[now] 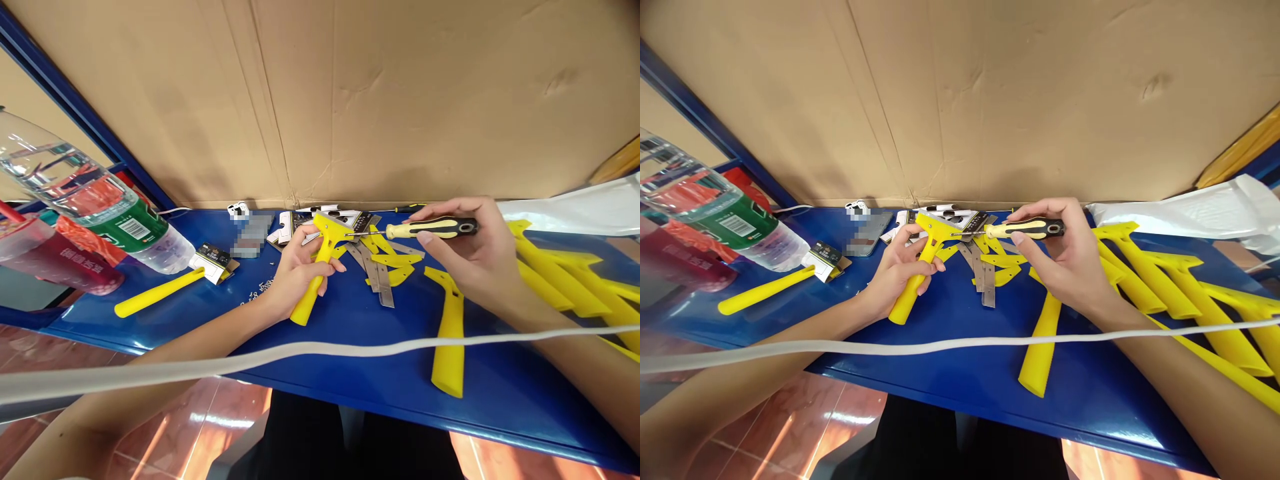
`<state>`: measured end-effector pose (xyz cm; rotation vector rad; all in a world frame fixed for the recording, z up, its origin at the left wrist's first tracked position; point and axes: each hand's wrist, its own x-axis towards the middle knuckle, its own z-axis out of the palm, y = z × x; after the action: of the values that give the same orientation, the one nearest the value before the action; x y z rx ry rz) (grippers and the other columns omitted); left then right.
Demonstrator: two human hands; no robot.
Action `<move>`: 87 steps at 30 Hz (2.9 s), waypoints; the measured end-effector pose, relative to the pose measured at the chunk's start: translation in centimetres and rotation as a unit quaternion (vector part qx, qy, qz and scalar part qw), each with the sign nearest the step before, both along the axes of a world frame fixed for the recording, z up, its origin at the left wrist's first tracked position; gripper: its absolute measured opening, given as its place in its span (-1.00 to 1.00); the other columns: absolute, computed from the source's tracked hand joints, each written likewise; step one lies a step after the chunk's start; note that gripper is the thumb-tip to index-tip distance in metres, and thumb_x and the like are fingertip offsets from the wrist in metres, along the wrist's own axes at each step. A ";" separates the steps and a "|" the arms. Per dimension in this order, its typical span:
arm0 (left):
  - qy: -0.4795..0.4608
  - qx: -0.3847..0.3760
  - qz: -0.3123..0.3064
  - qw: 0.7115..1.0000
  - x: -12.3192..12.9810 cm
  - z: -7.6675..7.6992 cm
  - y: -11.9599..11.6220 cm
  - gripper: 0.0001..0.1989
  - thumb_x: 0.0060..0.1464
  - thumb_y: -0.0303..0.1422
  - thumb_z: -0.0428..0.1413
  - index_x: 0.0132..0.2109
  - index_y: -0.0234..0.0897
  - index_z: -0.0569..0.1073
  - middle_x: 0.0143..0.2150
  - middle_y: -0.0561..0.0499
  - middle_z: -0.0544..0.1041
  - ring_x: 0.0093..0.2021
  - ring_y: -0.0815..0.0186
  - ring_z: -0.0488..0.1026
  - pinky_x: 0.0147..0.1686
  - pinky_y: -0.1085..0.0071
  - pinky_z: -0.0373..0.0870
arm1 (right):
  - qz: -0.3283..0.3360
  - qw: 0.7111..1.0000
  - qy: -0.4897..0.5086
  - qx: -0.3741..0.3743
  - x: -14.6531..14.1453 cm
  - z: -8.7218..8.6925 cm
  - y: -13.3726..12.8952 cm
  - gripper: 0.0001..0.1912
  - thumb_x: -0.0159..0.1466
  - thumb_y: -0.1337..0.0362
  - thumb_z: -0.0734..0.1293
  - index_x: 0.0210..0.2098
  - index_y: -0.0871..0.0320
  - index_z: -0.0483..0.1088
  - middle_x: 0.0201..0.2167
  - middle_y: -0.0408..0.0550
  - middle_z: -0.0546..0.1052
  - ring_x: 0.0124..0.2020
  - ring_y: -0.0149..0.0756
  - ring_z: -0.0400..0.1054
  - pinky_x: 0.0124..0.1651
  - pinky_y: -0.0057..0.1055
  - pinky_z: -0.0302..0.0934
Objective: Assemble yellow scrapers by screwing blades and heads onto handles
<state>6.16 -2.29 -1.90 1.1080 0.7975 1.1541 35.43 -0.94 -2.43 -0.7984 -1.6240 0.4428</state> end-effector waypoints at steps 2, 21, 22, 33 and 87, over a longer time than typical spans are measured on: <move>0.002 0.000 0.003 1.000 0.0 -0.1 0.0 -0.25 -0.13 -0.52 0.44 0.11 -0.05 0.25 0.04 0.06 0.58 -0.18 0.21 0.76 -0.65 0.60 0.30 | -0.006 1.000 0.010 -0.003 -0.3 0.1 -0.2 -0.70 0.41 0.24 0.63 0.07 -0.06 0.56 0.04 -0.04 0.75 0.03 -0.11 0.70 0.06 -0.15 0.60; -0.001 0.004 0.009 1.000 0.0 0.1 -0.2 -0.25 -0.13 -0.53 0.44 0.12 -0.04 0.24 0.10 0.03 0.57 -0.17 0.19 0.76 -0.64 0.61 0.29 | 0.013 0.999 0.013 -0.051 0.4 0.4 0.2 -0.63 0.37 0.12 0.67 0.07 -0.08 0.55 0.07 -0.06 0.75 0.07 -0.11 0.69 0.04 -0.19 0.65; -0.001 0.002 0.013 1.000 -0.1 0.1 -0.1 -0.25 -0.14 -0.53 0.44 0.12 -0.04 0.24 0.11 0.02 0.57 -0.17 0.19 0.76 -0.64 0.61 0.30 | 0.015 0.998 0.017 -0.059 0.3 0.4 0.0 -0.64 0.37 0.13 0.67 0.06 -0.08 0.56 0.06 -0.06 0.76 0.06 -0.10 0.70 0.02 -0.19 0.65; 0.006 0.023 0.003 1.000 0.0 0.4 -0.3 -0.25 -0.10 -0.52 0.45 0.14 -0.04 0.25 0.19 -0.02 0.59 -0.18 0.22 0.76 -0.64 0.62 0.32 | -0.135 0.989 -0.041 -0.037 -0.1 0.7 0.0 -0.76 0.40 0.00 0.62 -0.16 -0.02 0.64 -0.38 -0.14 0.69 -0.38 -0.13 0.66 -0.34 -0.24 0.50; 0.017 0.035 0.004 0.999 -0.2 -0.1 0.1 -0.28 -0.09 -0.51 0.43 0.12 -0.06 0.24 0.13 0.00 0.58 -0.15 0.17 0.77 -0.64 0.59 0.35 | -0.054 0.997 -0.027 0.038 0.1 0.0 0.0 -0.72 0.36 0.19 0.64 0.02 -0.05 0.61 -0.04 -0.05 0.74 -0.05 -0.10 0.69 -0.04 -0.18 0.56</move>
<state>5.96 -2.20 -2.00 1.1862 0.7946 1.1799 35.51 -0.96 -2.39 -0.8435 -1.6291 0.2830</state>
